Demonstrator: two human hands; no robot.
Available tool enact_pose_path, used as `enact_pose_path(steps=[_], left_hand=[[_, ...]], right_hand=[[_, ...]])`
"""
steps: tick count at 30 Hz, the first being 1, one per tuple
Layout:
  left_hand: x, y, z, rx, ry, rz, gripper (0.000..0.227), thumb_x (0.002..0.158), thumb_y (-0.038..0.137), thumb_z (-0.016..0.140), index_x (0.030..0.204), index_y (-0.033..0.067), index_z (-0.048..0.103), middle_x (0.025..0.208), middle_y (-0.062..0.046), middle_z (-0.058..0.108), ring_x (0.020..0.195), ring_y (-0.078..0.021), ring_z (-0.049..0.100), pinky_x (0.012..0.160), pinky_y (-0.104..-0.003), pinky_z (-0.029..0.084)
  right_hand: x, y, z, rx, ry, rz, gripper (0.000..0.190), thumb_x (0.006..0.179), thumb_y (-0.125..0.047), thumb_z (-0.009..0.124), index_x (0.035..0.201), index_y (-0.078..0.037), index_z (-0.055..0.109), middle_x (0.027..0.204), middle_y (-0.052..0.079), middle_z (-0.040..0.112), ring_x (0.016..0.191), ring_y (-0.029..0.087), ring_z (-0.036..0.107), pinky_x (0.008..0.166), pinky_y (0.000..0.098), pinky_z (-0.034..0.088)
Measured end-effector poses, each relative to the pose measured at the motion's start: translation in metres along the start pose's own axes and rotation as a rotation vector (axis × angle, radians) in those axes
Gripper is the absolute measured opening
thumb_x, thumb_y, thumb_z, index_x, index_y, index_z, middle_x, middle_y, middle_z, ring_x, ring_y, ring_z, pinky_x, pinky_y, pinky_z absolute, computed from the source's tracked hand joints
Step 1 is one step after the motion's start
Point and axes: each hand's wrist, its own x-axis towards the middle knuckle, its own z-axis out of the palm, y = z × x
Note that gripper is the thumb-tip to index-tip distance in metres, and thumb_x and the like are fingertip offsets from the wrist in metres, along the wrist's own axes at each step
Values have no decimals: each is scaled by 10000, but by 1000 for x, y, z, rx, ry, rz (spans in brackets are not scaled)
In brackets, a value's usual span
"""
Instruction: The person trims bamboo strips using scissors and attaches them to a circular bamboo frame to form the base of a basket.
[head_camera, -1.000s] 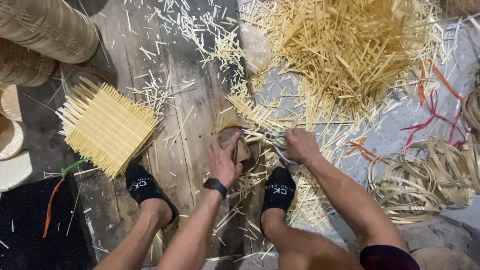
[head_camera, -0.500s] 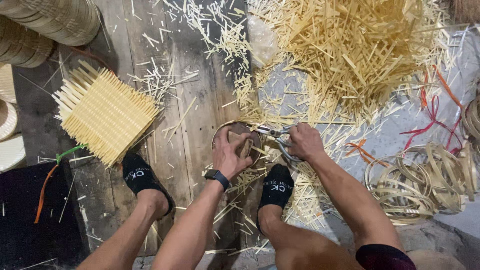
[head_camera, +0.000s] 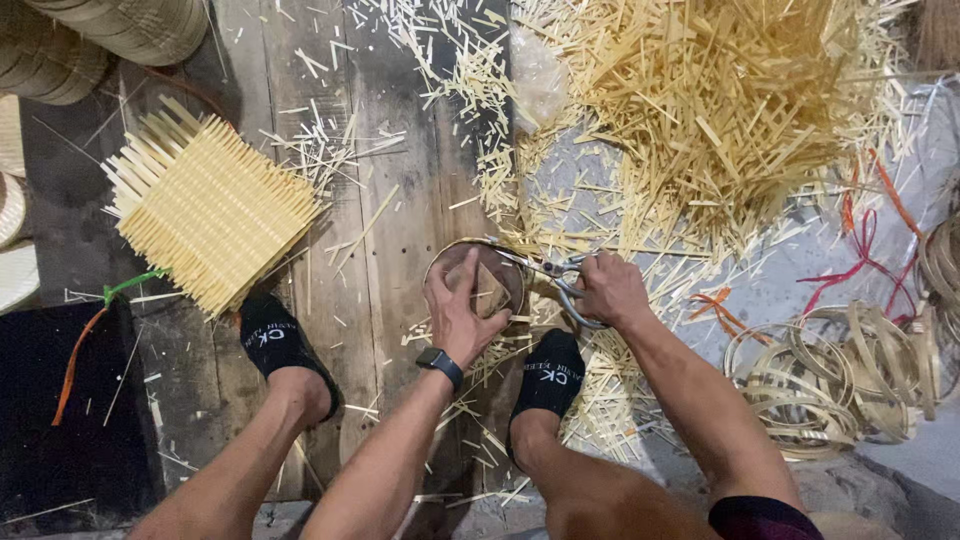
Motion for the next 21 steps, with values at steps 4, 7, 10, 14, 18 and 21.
enact_pose_path(steps=[4,7,10,14,18,21], left_hand=[[0,-10,1,59,-20,60,1055,606,204,876,1560,243,428,1450,-207,396,1339,-452,393,1152,-534,376],[5,-9,-3,124,-155,58,1074,558,172,866,1539,252,438,1463,-196,404,1332,-461,376,1170,-541,352],[7,-9,-10,121,-209,86,1075,570,170,861,1550,251,427,1486,-232,370,1349,-488,347,1156,-549,348],[4,-6,-6,88,-130,115,1019,540,213,890,1481,290,506,1487,-290,314,1359,-513,314,1134,-558,353],[6,-7,-4,87,-185,154,966,582,245,898,1477,278,535,1464,-263,353,1361,-521,307,1149,-570,342],[11,-10,-6,130,-283,174,963,549,237,885,1450,260,545,1487,-239,367,1367,-510,315,1161,-561,346]], right_hand=[[-1,-13,-18,-34,308,-122,666,750,-606,704,979,16,637,858,178,575,773,308,587,696,448,530],[7,-28,-29,-87,140,-73,633,768,-585,673,959,17,630,807,155,570,748,284,569,711,430,520],[6,-19,-20,36,-245,136,506,946,-494,562,1108,-19,621,900,147,567,742,255,577,644,417,561],[2,-3,-3,-13,-120,33,433,955,-449,547,1036,-38,653,867,129,567,754,233,545,718,422,531],[1,-19,-25,-75,-6,-8,589,900,-587,573,1012,-12,636,853,134,560,764,240,540,707,411,515],[8,-30,-39,-106,-8,-21,620,840,-610,605,1001,-12,625,852,123,559,782,242,542,720,396,504]])
